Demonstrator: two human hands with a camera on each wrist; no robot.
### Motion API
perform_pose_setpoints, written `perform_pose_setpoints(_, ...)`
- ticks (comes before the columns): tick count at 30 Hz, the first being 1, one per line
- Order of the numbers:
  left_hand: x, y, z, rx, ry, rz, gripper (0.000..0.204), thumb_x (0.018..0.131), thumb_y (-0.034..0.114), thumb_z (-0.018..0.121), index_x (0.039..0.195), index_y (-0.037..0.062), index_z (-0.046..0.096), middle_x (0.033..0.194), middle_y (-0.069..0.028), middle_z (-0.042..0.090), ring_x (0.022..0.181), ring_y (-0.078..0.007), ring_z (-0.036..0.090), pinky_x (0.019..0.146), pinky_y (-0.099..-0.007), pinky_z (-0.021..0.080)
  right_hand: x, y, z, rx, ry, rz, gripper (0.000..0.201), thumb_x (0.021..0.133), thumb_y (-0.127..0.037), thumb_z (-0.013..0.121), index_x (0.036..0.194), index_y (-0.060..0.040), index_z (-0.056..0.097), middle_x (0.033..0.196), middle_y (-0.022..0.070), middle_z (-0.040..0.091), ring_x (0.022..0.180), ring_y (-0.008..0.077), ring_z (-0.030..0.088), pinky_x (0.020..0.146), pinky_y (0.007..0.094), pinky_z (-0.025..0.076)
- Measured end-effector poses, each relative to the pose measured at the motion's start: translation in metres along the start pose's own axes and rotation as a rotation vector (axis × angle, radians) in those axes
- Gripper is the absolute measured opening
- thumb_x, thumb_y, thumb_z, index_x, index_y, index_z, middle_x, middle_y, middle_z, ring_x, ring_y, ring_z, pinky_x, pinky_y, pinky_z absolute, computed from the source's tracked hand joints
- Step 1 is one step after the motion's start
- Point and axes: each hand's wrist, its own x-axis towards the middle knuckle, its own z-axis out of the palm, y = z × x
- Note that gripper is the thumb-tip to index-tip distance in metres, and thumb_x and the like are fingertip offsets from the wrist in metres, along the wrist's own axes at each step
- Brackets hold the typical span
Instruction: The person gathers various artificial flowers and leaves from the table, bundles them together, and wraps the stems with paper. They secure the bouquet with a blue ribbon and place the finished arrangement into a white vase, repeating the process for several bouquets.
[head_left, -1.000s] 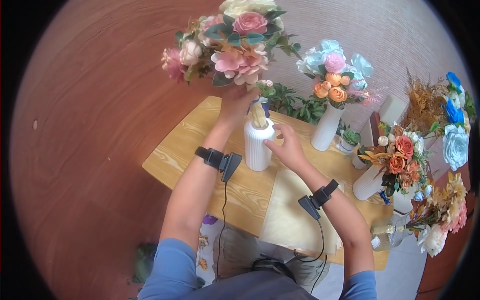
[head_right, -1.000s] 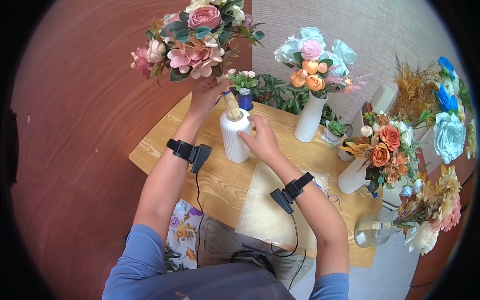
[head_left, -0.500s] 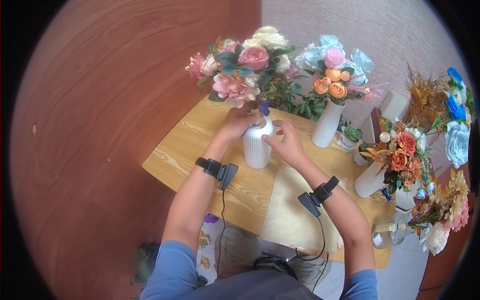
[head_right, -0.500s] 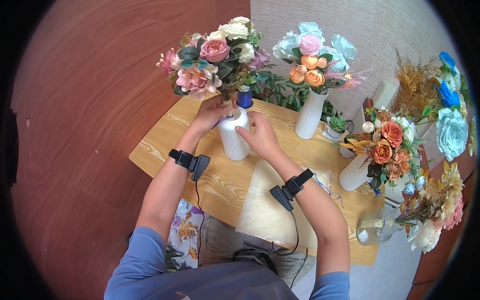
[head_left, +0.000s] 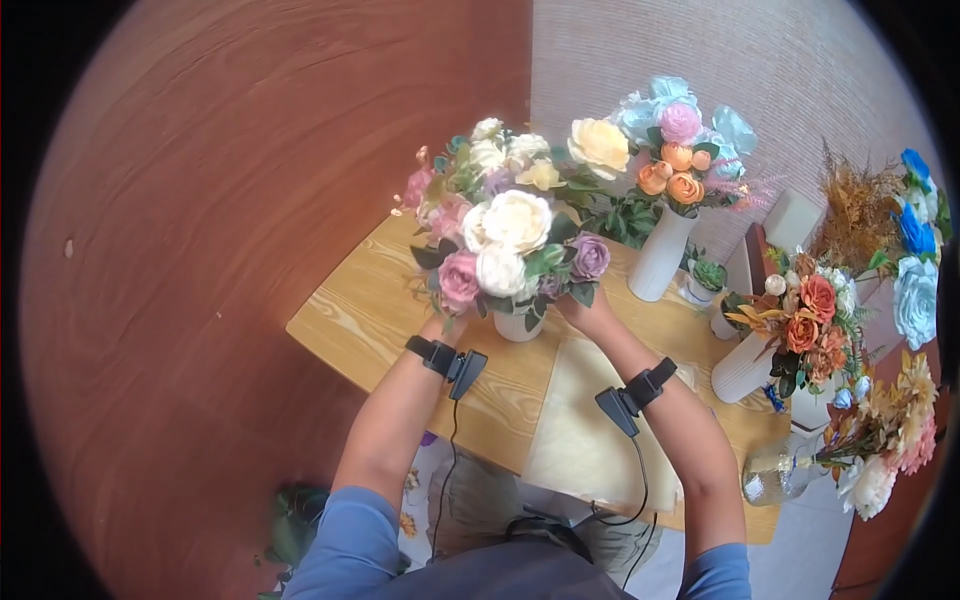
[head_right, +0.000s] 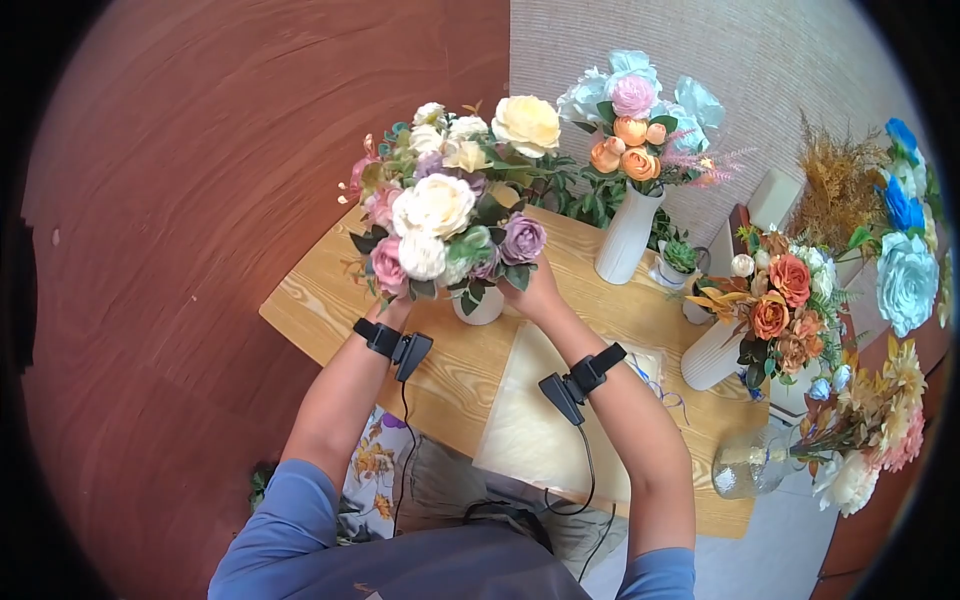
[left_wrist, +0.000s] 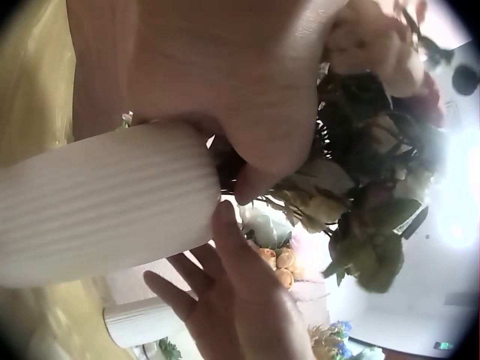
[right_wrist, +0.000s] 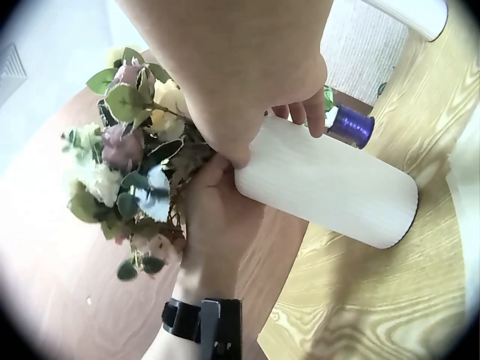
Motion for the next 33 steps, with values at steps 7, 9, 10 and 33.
perform_pose_setpoints(7, 0.017, -0.002, 0.008, 0.101, -0.045, -0.017, 0.04, 0.085, 0.026, 0.062, 0.119, 0.0044, 0.056, 0.114, -0.0063, 0.061, 0.105, -0.018, 0.057, 0.092, -0.0313, 0.045, -0.009, -0.003, -0.001, 0.142, -0.014, 0.231, 0.035, 0.08, -0.011, 0.066, 0.113, -0.0025, 0.059, 0.118, 0.017, 0.059, 0.11, 0.0318, 0.055, 0.095, 0.0375, 0.043)
perform_pose_setpoints(9, 0.019, -0.003, 0.01, 0.117, -0.057, -0.023, 0.042, 0.085, 0.027, 0.063, 0.12, 0.005, 0.056, 0.115, -0.0061, 0.06, 0.105, -0.0182, 0.056, 0.093, -0.0316, 0.045, -0.01, 0.001, 0.0, 0.012, 0.0, 0.214, 0.032, 0.082, -0.014, 0.066, 0.112, -0.0028, 0.06, 0.118, 0.0172, 0.059, 0.109, 0.0318, 0.056, 0.093, 0.0377, 0.044)
perform_pose_setpoints(10, 0.02, -0.004, 0.01, 0.122, -0.066, -0.026, 0.042, 0.085, 0.028, 0.063, 0.12, 0.0052, 0.056, 0.115, -0.0061, 0.06, 0.106, -0.0182, 0.056, 0.093, -0.0318, 0.045, -0.01, -0.001, -0.002, 0.086, -0.031, 0.269, 0.033, 0.083, -0.014, 0.067, 0.112, -0.0026, 0.06, 0.115, 0.0166, 0.061, 0.105, 0.0312, 0.058, 0.09, 0.0374, 0.046)
perform_pose_setpoints(33, 0.017, -0.064, 0.031, 0.527, -0.398, -0.175, 0.042, 0.088, 0.038, 0.057, 0.119, 0.011, 0.054, 0.123, -0.0076, 0.056, 0.115, -0.0238, 0.051, 0.098, -0.0358, 0.042, -0.007, 0.045, 0.02, 0.353, -0.061, 0.428, 0.052, 0.084, -0.012, 0.064, 0.131, -0.0021, 0.044, 0.127, 0.0163, 0.052, 0.113, 0.0278, 0.056, 0.09, 0.0356, 0.047)
